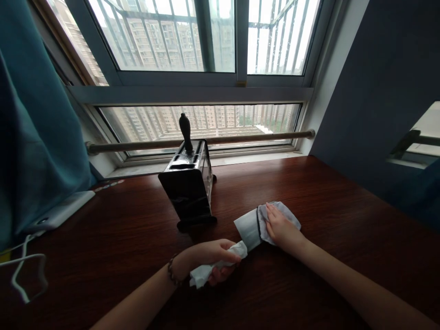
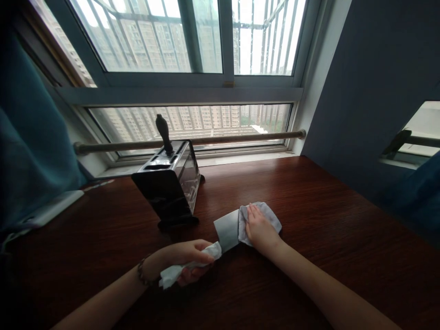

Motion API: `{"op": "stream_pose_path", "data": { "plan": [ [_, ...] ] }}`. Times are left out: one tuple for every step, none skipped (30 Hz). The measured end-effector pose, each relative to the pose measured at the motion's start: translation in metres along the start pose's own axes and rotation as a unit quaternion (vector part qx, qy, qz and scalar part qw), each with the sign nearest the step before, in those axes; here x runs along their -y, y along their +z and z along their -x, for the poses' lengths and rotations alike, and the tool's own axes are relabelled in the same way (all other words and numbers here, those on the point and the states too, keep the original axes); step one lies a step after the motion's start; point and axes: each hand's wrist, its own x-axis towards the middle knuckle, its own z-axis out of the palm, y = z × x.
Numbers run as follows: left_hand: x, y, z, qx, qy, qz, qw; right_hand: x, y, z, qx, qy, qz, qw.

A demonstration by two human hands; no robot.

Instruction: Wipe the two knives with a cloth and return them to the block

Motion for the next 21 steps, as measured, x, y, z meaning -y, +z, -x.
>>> {"op": "stream_pose_path", "data": {
  "plan": [
    [0.0,0.0,0.0,-0.001,0.007,0.005,1.0,-0.006,0.002,-0.001,-0.002,0.011,0.005,1.0],
    [0.001,0.0,0.0,-0.001,0.015,0.011,1.0,-0.012,0.003,-0.002,-0.003,0.019,0.005,1.0],
    [0.002,0.0,0.0,0.001,0.021,0.017,1.0,-0.017,0.004,-0.003,-0.003,0.025,0.002,1.0],
    [0.002,0.0,0.0,0.007,0.023,0.024,0.999,-0.022,0.006,-0.004,-0.002,0.03,-0.004,1.0],
    [0.002,-0.001,0.0,0.016,0.024,0.032,0.999,-0.026,0.007,-0.005,0.001,0.033,-0.011,0.999],
    [0.002,-0.002,0.0,0.025,0.023,0.038,0.999,-0.03,0.008,-0.005,0.005,0.034,-0.019,0.999],
    [0.002,-0.003,0.0,0.033,0.02,0.043,0.998,-0.034,0.008,-0.006,0.007,0.035,-0.025,0.999],
    [0.002,-0.004,-0.001,0.039,0.018,0.047,0.998,-0.037,0.008,-0.007,0.008,0.037,-0.03,0.999],
    [0.002,-0.004,-0.001,0.045,0.016,0.049,0.998,-0.04,0.008,-0.007,0.007,0.04,-0.033,0.999],
    [0.002,-0.005,-0.001,0.048,0.016,0.049,0.997,-0.042,0.007,-0.008,0.004,0.046,-0.033,0.998],
    [0.002,-0.005,-0.001,0.051,0.016,0.049,0.997,-0.044,0.006,-0.008,-0.001,0.053,-0.031,0.998],
    [0.002,-0.006,-0.001,0.053,0.016,0.049,0.997,-0.045,0.005,-0.008,-0.006,0.061,-0.027,0.998],
    [0.002,-0.006,-0.001,0.054,0.016,0.05,0.997,-0.045,0.003,-0.008,-0.011,0.066,-0.023,0.997],
    [0.002,-0.006,-0.001,0.056,0.016,0.051,0.997,-0.044,0.002,-0.007,-0.015,0.069,-0.021,0.997],
    [0.002,-0.006,0.0,0.058,0.016,0.052,0.997,-0.043,0.001,-0.007,-0.019,0.07,-0.018,0.997],
    [0.002,-0.006,0.0,0.061,0.015,0.053,0.997,-0.041,0.001,-0.006,-0.022,0.069,-0.015,0.997],
    [0.002,-0.006,0.0,0.063,0.015,0.053,0.996,-0.039,0.001,-0.006,-0.025,0.068,-0.012,0.997],
    [0.002,-0.006,0.001,0.065,0.016,0.054,0.996,-0.036,0.001,-0.005,-0.026,0.065,-0.013,0.997],
    [0.002,-0.007,0.001,0.067,0.017,0.055,0.996,-0.033,0.001,-0.004,-0.025,0.059,-0.017,0.998],
    [0.003,-0.007,0.001,0.069,0.019,0.057,0.996,-0.029,0.001,-0.003,-0.021,0.051,-0.026,0.998],
    [0.003,-0.007,0.001,0.071,0.021,0.059,0.996,-0.024,0.0,-0.002,-0.015,0.041,-0.04,0.998]
  ]
}}
